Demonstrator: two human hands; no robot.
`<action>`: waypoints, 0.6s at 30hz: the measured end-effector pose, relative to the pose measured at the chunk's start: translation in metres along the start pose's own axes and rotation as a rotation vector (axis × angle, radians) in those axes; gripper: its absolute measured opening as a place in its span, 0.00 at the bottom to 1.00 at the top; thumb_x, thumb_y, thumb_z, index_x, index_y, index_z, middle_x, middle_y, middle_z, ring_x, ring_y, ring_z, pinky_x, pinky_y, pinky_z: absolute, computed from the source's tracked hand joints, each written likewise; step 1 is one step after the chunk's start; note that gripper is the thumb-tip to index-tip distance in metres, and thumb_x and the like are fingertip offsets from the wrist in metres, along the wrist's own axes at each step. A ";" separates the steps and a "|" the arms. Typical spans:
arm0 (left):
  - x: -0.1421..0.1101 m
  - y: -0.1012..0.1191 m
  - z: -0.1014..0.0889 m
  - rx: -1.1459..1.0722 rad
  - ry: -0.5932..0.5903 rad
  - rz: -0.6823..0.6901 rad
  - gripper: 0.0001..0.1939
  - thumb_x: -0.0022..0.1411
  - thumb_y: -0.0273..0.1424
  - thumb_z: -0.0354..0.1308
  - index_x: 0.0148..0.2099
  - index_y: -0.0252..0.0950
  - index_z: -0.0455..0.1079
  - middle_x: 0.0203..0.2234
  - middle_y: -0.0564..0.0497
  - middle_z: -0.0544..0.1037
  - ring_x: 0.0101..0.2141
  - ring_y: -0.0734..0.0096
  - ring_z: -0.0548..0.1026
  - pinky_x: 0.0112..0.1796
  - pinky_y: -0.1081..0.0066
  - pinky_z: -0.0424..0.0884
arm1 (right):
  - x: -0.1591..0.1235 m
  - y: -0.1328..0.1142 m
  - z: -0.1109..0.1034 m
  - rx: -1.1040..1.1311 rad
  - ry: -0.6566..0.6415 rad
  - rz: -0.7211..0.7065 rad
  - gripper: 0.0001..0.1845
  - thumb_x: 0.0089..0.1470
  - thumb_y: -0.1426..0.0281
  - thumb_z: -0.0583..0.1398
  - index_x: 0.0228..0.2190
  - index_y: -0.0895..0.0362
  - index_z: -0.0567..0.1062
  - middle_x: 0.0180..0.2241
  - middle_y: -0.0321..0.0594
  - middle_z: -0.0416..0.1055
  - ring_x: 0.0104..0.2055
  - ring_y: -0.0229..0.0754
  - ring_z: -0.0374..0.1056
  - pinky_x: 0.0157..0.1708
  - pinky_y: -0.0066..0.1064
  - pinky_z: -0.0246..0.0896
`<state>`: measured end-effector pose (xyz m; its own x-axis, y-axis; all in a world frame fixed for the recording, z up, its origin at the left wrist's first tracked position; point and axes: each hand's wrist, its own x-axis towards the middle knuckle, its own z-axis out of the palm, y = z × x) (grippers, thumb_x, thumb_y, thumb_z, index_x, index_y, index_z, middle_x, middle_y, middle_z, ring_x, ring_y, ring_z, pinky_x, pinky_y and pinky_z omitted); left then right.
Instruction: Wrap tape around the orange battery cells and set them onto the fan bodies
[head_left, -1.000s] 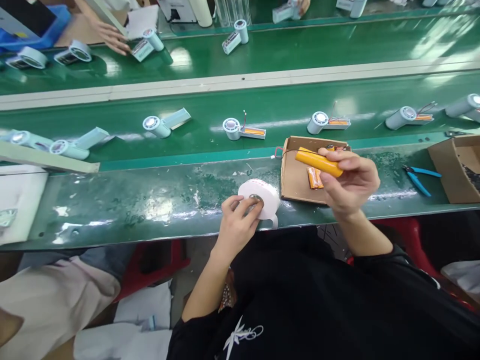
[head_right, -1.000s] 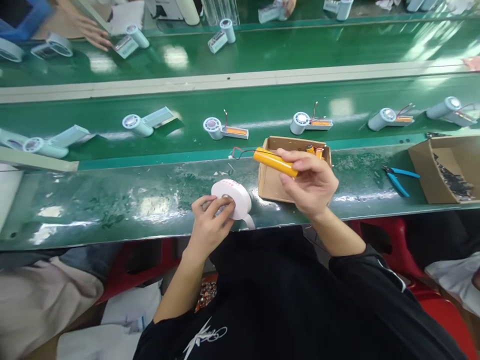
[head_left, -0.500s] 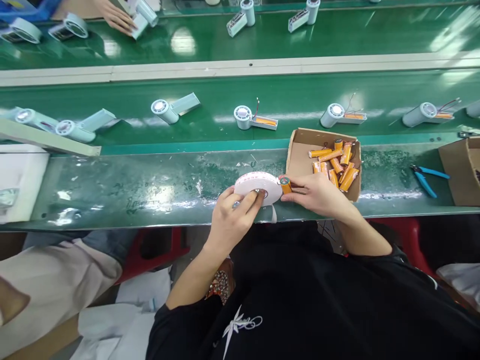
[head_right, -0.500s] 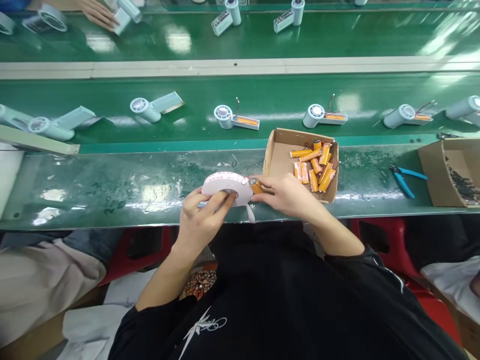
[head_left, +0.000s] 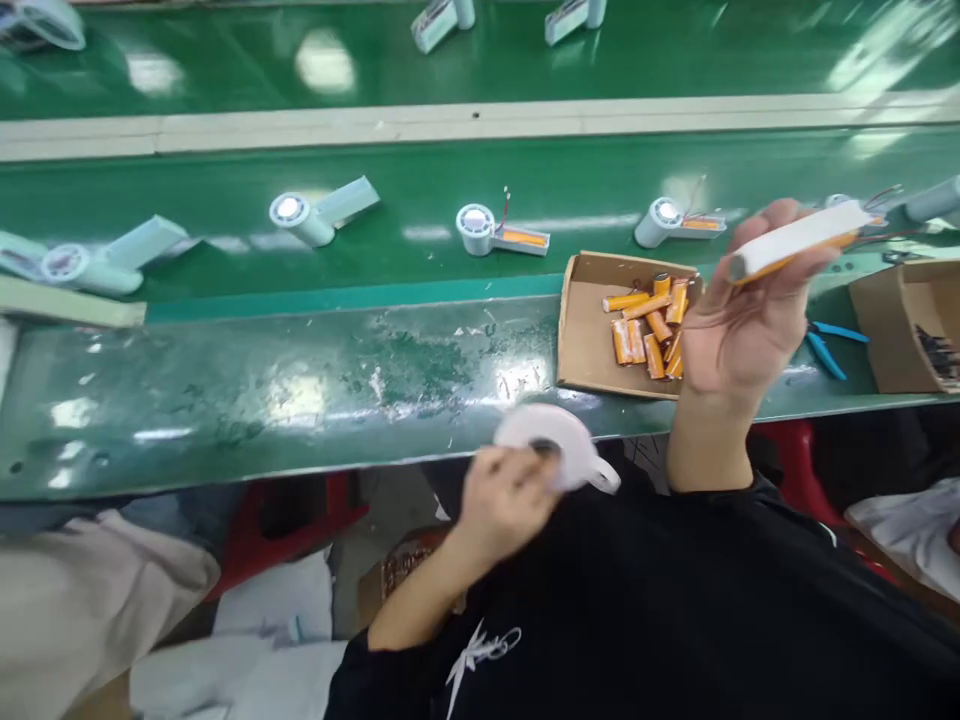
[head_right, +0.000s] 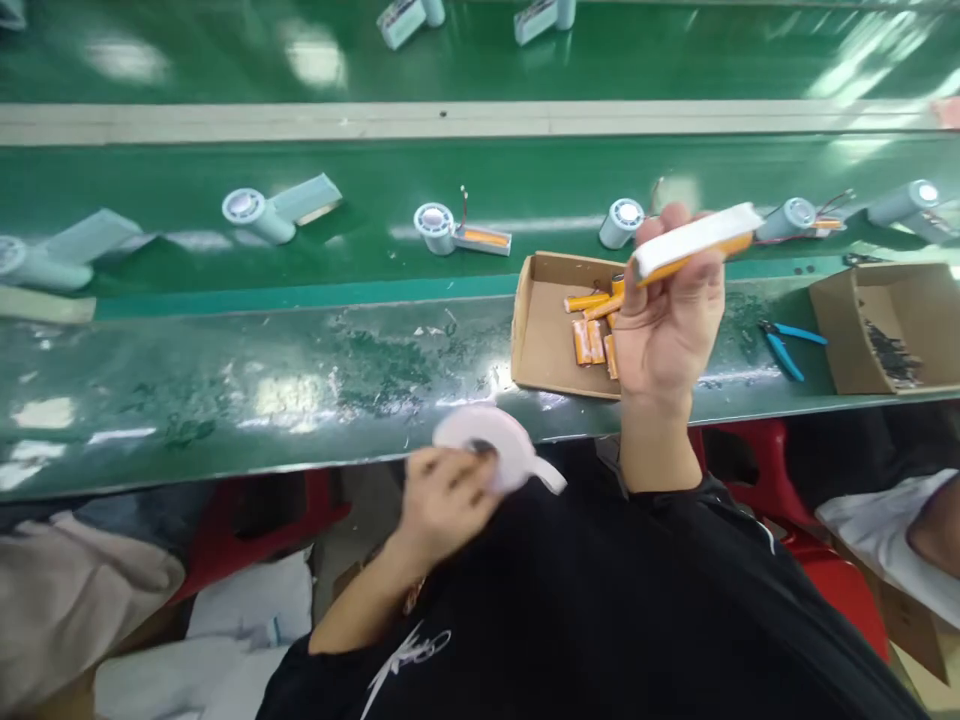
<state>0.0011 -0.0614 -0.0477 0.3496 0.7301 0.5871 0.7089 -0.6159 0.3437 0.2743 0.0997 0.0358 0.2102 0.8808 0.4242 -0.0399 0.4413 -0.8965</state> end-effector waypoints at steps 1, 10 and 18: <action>0.000 -0.020 0.000 0.015 -0.038 -0.036 0.18 0.67 0.33 0.72 0.58 0.44 0.82 0.40 0.44 0.84 0.42 0.57 0.76 0.46 0.57 0.75 | 0.006 -0.001 -0.008 -0.043 0.005 -0.016 0.31 0.66 0.38 0.63 0.61 0.41 0.76 0.63 0.40 0.79 0.64 0.49 0.79 0.54 0.38 0.86; 0.136 -0.223 0.005 0.135 -0.021 -0.524 0.25 0.75 0.45 0.59 0.66 0.40 0.79 0.63 0.36 0.80 0.66 0.37 0.70 0.69 0.38 0.64 | -0.009 0.005 0.024 -0.062 -0.112 -0.118 0.28 0.65 0.48 0.69 0.63 0.32 0.73 0.51 0.35 0.85 0.51 0.50 0.86 0.45 0.43 0.88; 0.188 -0.366 -0.007 0.307 -0.236 -0.684 0.23 0.73 0.33 0.52 0.64 0.39 0.78 0.67 0.32 0.73 0.70 0.27 0.59 0.62 0.28 0.68 | 0.013 -0.030 0.015 -0.145 0.058 0.019 0.34 0.18 0.47 0.85 0.35 0.20 0.85 0.29 0.31 0.84 0.31 0.68 0.84 0.21 0.58 0.79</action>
<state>-0.1968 0.2988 -0.0579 -0.1295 0.9824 0.1349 0.9393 0.0780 0.3342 0.2632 0.1002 0.0699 0.2668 0.8757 0.4025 0.0964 0.3913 -0.9152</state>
